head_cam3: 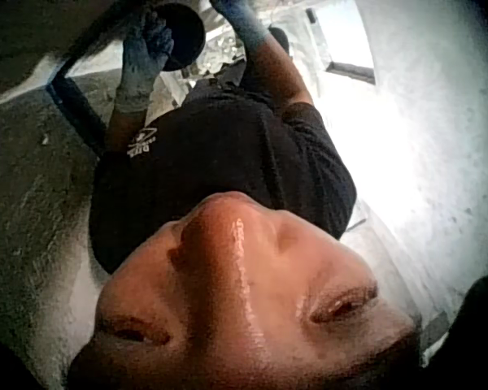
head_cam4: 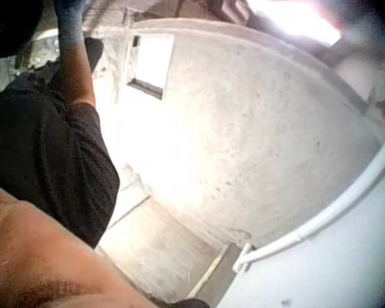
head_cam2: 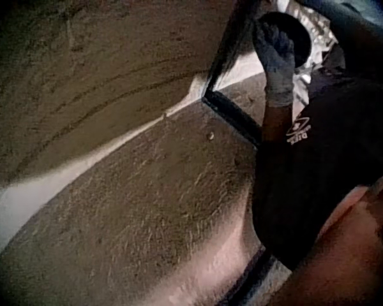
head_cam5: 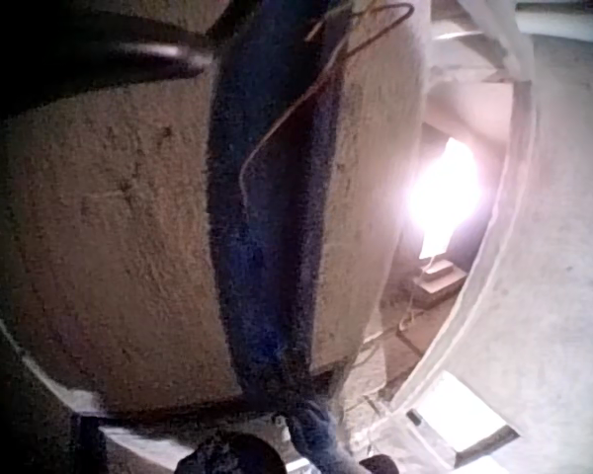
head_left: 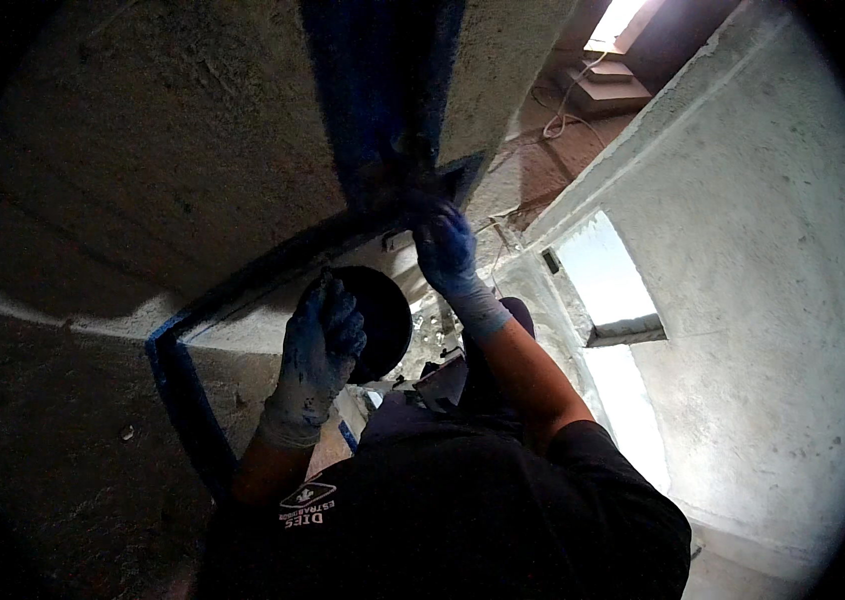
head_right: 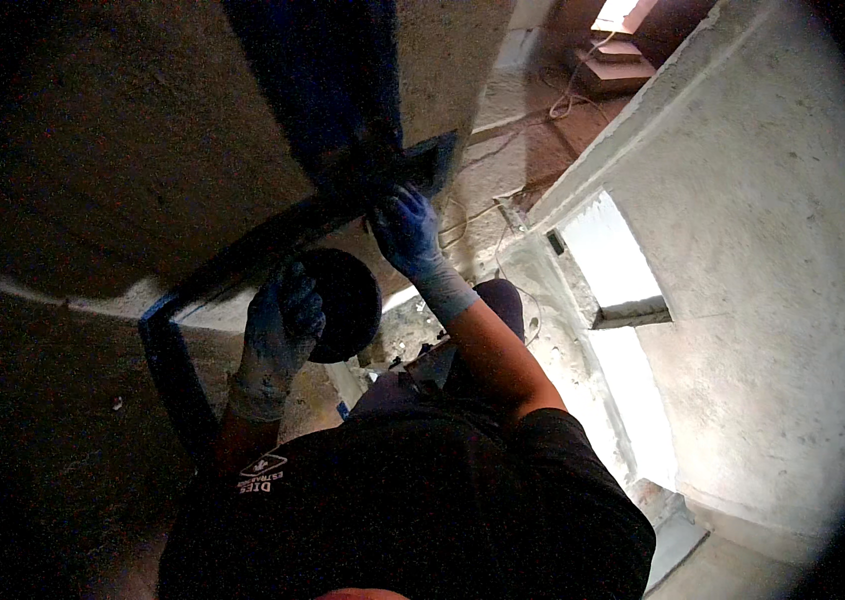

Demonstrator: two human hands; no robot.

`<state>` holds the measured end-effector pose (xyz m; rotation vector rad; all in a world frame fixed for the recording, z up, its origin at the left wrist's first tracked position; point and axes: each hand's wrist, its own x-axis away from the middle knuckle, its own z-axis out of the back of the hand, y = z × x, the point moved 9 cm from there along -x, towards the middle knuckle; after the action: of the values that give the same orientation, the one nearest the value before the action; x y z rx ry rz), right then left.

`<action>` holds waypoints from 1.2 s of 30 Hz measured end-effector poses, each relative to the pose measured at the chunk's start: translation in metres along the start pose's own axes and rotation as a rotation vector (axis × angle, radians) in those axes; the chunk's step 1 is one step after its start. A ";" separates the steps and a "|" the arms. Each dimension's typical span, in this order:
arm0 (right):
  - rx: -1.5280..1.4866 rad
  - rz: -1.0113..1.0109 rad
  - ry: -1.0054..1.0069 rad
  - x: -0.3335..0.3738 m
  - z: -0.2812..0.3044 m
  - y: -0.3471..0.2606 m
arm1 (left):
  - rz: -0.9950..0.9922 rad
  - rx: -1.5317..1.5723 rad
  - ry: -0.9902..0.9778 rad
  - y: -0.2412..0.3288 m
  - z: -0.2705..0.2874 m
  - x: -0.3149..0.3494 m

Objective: The person paints a blue stripe along the edge and underside of a concrete beam using a paintbrush and a small container of blue paint.

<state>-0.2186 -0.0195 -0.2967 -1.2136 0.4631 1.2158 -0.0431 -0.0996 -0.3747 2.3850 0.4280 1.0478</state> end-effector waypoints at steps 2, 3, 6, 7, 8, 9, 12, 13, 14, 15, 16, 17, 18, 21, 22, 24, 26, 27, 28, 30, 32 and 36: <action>0.072 -0.016 -0.056 0.016 -0.011 0.014 | -0.072 -0.056 -0.124 -0.002 0.015 -0.014; 0.034 -0.012 -0.029 0.015 -0.006 0.013 | -0.147 -0.108 -0.172 0.003 0.016 -0.017; -0.003 0.062 0.102 -0.003 0.012 -0.004 | -0.316 -0.289 -0.178 0.008 0.008 -0.005; -0.021 0.109 0.094 -0.014 0.017 -0.016 | -0.256 -0.265 -0.178 0.007 0.006 -0.007; 0.035 0.081 0.036 -0.011 0.009 -0.008 | -0.196 -0.241 -0.178 0.005 0.004 -0.008; 0.091 0.051 -0.022 -0.002 -0.001 0.005 | -0.193 -0.225 -0.164 0.006 0.001 -0.007; 0.149 -0.001 -0.061 0.023 -0.013 0.023 | -0.160 -0.157 -0.100 0.008 -0.008 -0.006; 0.135 -0.028 -0.067 0.028 -0.012 0.025 | -0.122 -0.115 -0.056 0.005 -0.007 -0.006; 0.122 -0.056 -0.073 0.031 -0.010 0.027 | -0.082 -0.073 -0.013 0.002 -0.006 -0.005; 0.112 -0.059 -0.064 0.029 -0.008 0.029 | -0.061 -0.029 -0.035 0.001 -0.011 -0.003; 0.099 -0.064 -0.055 0.018 -0.006 0.025 | -0.040 0.015 -0.051 0.001 -0.014 0.001; 0.084 -0.063 -0.043 0.005 -0.004 0.021 | -0.025 0.059 -0.069 0.001 -0.017 0.002; 0.074 -0.007 -0.012 -0.007 0.001 0.010 | -0.011 0.127 -0.209 -0.001 -0.021 -0.002; 0.065 0.074 0.025 -0.013 0.004 -0.004 | 0.044 0.278 -0.507 -0.011 -0.005 -0.018; 0.084 0.049 0.004 0.001 -0.006 0.006 | 0.071 0.293 -0.540 -0.014 -0.001 -0.023; 0.103 -0.014 -0.044 0.027 -0.021 0.028 | 0.015 0.196 -0.427 -0.015 0.008 -0.028; 0.091 -0.088 -0.090 0.040 -0.032 0.042 | -0.109 0.026 -0.172 -0.006 0.013 -0.022; 0.035 -0.104 -0.098 0.040 -0.029 0.045 | -0.138 -0.032 -0.065 -0.001 0.013 -0.017; 0.029 -0.045 -0.098 0.035 -0.022 0.032 | -0.108 -0.030 0.006 -0.001 0.013 -0.009; 0.010 0.073 -0.093 0.029 -0.011 0.011 | -0.084 -0.097 0.090 0.000 0.017 -0.003; 0.066 -0.078 -0.111 0.034 -0.016 0.037 | -0.167 -0.367 0.061 0.008 0.018 -0.006; -0.011 -0.078 -0.069 0.024 -0.004 0.026 | -0.453 -0.860 0.081 0.030 0.013 -0.007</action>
<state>-0.2317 -0.0156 -0.3290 -1.1843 0.3552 1.1907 -0.0356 -0.1323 -0.3699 1.4075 0.4078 0.8711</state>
